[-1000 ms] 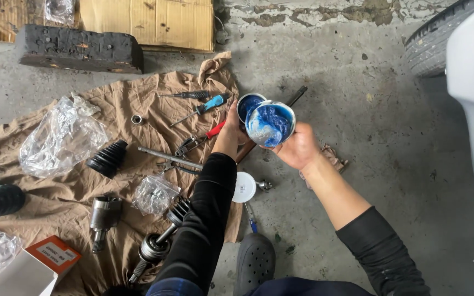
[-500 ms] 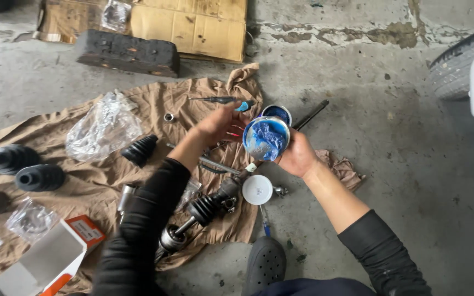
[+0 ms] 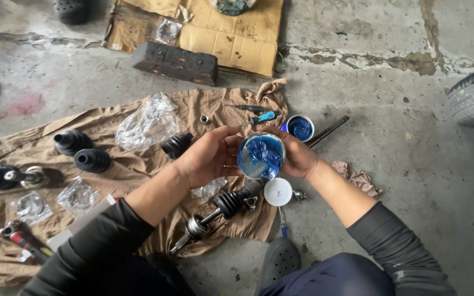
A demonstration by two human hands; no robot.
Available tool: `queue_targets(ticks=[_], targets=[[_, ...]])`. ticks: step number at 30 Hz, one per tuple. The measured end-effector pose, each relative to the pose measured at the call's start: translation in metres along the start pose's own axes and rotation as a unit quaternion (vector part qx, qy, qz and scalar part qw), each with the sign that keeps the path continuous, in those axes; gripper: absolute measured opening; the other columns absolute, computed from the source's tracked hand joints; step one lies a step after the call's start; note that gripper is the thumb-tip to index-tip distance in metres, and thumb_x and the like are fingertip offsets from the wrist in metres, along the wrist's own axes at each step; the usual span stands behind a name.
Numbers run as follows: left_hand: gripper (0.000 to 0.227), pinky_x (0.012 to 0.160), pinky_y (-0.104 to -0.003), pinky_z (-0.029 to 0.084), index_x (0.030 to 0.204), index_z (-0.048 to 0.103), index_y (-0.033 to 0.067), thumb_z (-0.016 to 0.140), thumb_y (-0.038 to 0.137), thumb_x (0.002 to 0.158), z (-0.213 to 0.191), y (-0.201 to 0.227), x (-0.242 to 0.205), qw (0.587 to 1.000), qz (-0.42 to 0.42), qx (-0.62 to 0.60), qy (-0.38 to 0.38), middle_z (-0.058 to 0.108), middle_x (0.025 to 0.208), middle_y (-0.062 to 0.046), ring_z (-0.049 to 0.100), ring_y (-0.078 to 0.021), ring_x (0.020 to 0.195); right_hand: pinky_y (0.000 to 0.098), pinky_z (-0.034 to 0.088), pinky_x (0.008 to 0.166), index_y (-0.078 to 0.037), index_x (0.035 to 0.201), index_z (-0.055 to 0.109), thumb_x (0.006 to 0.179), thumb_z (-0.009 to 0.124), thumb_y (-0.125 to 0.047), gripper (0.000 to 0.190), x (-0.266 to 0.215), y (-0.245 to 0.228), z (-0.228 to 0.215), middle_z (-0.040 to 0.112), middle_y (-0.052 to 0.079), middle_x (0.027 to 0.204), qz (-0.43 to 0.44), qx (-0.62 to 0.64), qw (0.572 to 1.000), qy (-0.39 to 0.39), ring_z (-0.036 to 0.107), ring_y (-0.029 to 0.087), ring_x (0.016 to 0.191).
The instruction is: The person kneels on the workshop floor, opens a can of blue grease, scoops grease by hand and packs it into the boot and joint of a driveshaft assembly held across their lap, working the grease around the joint and reaching into the can again for more.
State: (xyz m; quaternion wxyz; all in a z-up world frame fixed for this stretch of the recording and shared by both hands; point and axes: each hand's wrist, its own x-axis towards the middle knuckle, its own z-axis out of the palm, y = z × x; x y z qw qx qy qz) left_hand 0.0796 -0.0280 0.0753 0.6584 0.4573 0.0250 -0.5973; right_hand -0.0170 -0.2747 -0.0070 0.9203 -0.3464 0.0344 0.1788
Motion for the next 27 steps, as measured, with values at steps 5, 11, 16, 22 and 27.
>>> queue_targets(ticks=[5, 11, 16, 22, 27], targets=[[0.067, 0.09, -0.042, 0.054, 0.12, 0.066, -0.0019, 0.037, 0.055, 0.102, 0.02, -0.002, -0.046, 0.984, 0.049, -0.169, -0.014, 0.072, 0.108, -0.013, 0.068, -0.0231, 0.096, 0.0424, 0.053, 0.108, -0.005, 0.132, 0.064, 0.105, 0.058, -0.012, 0.028, 0.014, -0.008, 0.04, 0.066, 0.014, 0.135, -0.036, -0.081, 0.996, -0.031, 0.064, 0.026, 0.125], [0.066, 0.095, -0.046, 0.055, 0.13, 0.058, -0.0032, 0.034, 0.052, 0.105, 0.005, -0.004, -0.056, 0.961, 0.119, -0.243, -0.063, 0.071, 0.117, -0.015, 0.069, -0.0254, 0.104, 0.0408, 0.052, 0.109, -0.005, 0.132, 0.063, 0.106, 0.056, -0.007, 0.028, 0.039, -0.003, 0.062, 0.065, 0.012, 0.135, -0.057, -0.045, 0.996, -0.043, 0.063, 0.025, 0.126], [0.062, 0.089, -0.045, 0.058, 0.132, 0.057, -0.0029, 0.031, 0.048, 0.107, 0.004, 0.0, -0.066, 0.98, 0.09, -0.163, -0.067, 0.071, 0.114, -0.015, 0.071, -0.0249, 0.101, 0.0409, 0.052, 0.108, -0.001, 0.126, 0.063, 0.107, 0.056, -0.012, 0.024, 0.038, 0.006, 0.072, 0.063, 0.012, 0.134, -0.03, -0.022, 0.997, -0.072, 0.063, 0.025, 0.125], [0.046, 0.082, -0.039, 0.061, 0.129, 0.06, 0.009, 0.035, 0.043, 0.11, -0.011, -0.009, -0.051, 0.989, 0.037, -0.14, 0.007, 0.071, 0.111, -0.007, 0.07, -0.019, 0.096, 0.0375, 0.049, 0.108, 0.003, 0.114, 0.065, 0.102, 0.056, -0.023, 0.03, 0.046, 0.02, 0.069, 0.06, 0.011, 0.128, -0.045, -0.083, 0.993, -0.074, 0.06, 0.022, 0.124], [0.038, 0.081, -0.04, 0.063, 0.117, 0.061, 0.006, 0.035, 0.033, 0.107, -0.02, -0.01, -0.043, 0.982, 0.038, -0.177, -0.053, 0.072, 0.101, -0.007, 0.074, -0.0184, 0.087, 0.0348, 0.049, 0.108, 0.004, 0.111, 0.071, 0.102, 0.058, -0.02, 0.029, 0.051, 0.021, 0.059, 0.063, 0.013, 0.126, -0.079, -0.168, 0.98, -0.069, 0.062, 0.022, 0.119]])
